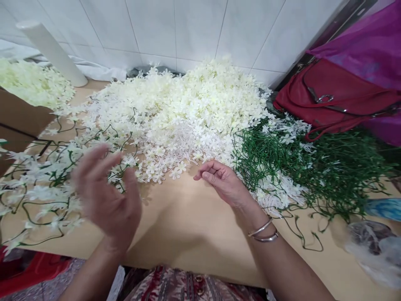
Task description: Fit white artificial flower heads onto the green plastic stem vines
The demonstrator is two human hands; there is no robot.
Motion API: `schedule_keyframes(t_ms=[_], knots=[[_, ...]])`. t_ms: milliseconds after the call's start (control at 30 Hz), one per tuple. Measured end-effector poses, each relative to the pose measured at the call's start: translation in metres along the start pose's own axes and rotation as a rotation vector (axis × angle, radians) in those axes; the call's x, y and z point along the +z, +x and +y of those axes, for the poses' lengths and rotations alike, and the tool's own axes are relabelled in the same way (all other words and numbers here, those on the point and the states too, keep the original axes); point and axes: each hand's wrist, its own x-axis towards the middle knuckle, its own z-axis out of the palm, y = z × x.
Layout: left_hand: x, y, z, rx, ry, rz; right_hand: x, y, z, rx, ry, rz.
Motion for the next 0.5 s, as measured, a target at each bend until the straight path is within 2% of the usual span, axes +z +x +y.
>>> schedule_keyframes(t_ms=[33, 100, 167, 200, 267, 333, 433, 500], knots=[[0.01, -0.005, 0.006, 0.099, 0.028, -0.101, 0.0, 0.0, -0.001, -0.006, -0.021, -0.012], [0.031, -0.01, 0.011, 0.187, 0.033, -0.398, 0.0, -0.001, -0.002, -0.019, -0.06, -0.033], [0.047, -0.012, 0.006, 0.284, 0.121, -0.57, 0.002, -0.001, -0.002, -0.032, -0.106, -0.046], [0.053, -0.011, 0.002, 0.315, 0.172, -0.612, 0.004, -0.001, -0.002, -0.041, -0.138, -0.048], [0.061, -0.011, -0.009, 0.336, 0.27, -0.66, 0.008, -0.002, 0.001, -0.084, -0.228, -0.018], [0.064, -0.011, -0.015, 0.323, 0.324, -0.661, 0.012, -0.002, 0.005, -0.165, -0.372, 0.073], [0.062, -0.013, -0.017, 0.301, 0.284, -0.608, 0.016, 0.0, 0.01, -0.325, -0.639, 0.235], [0.059, -0.014, -0.014, 0.267, 0.191, -0.538, 0.016, 0.004, 0.012, -0.418, -0.805, 0.272]])
